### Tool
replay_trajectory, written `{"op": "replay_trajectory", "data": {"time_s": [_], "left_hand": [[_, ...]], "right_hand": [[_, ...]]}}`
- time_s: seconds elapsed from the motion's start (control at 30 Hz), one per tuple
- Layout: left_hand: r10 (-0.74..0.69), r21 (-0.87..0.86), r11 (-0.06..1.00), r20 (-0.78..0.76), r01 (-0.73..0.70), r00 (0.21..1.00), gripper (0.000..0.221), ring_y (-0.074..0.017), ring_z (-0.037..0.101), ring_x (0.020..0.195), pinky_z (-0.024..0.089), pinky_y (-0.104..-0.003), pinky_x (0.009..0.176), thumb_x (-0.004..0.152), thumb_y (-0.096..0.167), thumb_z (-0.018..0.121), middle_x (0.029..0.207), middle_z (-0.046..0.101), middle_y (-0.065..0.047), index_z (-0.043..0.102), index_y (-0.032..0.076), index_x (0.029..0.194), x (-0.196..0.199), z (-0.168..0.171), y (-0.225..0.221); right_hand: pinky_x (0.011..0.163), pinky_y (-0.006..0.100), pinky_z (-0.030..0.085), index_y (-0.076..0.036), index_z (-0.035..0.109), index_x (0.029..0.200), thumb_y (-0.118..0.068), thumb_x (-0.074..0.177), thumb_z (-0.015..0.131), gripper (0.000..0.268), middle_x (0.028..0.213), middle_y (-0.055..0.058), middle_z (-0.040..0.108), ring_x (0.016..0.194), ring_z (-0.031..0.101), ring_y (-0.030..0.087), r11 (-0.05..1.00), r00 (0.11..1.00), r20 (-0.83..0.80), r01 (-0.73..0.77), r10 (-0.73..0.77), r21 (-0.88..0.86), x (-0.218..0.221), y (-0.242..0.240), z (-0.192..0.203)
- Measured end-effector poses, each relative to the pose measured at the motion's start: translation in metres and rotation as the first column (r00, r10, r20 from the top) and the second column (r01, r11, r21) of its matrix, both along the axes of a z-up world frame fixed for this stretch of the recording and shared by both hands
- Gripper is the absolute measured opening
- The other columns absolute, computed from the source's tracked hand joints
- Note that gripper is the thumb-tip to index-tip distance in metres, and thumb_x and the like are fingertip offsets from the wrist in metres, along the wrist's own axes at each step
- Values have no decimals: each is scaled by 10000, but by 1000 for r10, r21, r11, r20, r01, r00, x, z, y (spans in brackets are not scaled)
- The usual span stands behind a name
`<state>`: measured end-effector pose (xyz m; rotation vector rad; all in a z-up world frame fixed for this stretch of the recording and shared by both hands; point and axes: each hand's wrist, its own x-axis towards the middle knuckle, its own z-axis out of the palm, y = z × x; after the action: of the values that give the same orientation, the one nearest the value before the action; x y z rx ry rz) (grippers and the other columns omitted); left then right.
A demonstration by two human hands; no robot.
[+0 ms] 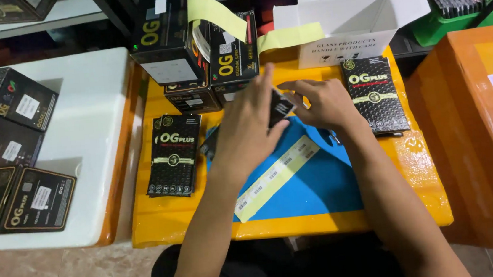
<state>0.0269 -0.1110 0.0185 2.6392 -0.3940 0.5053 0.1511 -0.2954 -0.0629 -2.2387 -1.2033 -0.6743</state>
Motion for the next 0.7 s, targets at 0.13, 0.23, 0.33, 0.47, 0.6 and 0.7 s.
{"op": "replay_trajectory", "data": {"time_s": [0.13,0.23,0.33,0.47,0.6,0.7], "left_hand": [[-121,258,964,223,62,967,955,-375,593,1252,527,-485,971,897,379,788,1461,497,-188,237,137,1638,39,-45,-17],[-178,111,981,223,156,958,810,-345,550,1313,508,-458,1053,971,383,730,1527,440,-180,301,134,1612,37,-66,-16],[-132,133,986,287,97,949,893,-314,543,1330,479,-448,1085,949,355,788,1531,455,-136,249,167,1637,33,-73,-12],[-100,233,972,340,20,935,818,-338,535,1348,461,-475,1102,973,268,769,1552,454,-151,286,174,1626,31,-73,-15],[-93,366,929,369,-53,925,731,-338,548,1344,470,-470,1096,997,207,753,1539,467,-166,333,184,1595,25,-73,-23],[-128,358,934,358,-10,925,744,-349,555,1353,480,-475,1102,995,147,756,1535,477,-177,322,185,1598,21,-67,-25]], "right_hand": [[579,374,503,-136,650,1002,-117,953,677,59,573,23,515,567,641,291,992,993,-37,112,-110,57,19,-24,-12],[539,442,467,-126,640,991,-117,934,679,70,504,15,439,574,630,343,989,990,-116,96,-82,116,14,-27,-3],[546,338,446,-141,665,1073,-59,960,662,140,460,-80,376,467,535,247,938,970,-223,-16,99,347,14,-28,0],[598,398,455,-50,746,886,-55,837,706,62,954,122,565,763,602,314,938,894,-378,-113,240,327,7,-27,15],[744,478,452,87,650,759,-36,904,641,191,1447,283,548,1128,597,541,935,821,-460,-234,338,268,2,-24,25],[783,514,446,55,710,816,-111,922,737,199,1018,239,683,1054,658,409,937,692,-632,-264,349,229,-25,-11,79]]}}
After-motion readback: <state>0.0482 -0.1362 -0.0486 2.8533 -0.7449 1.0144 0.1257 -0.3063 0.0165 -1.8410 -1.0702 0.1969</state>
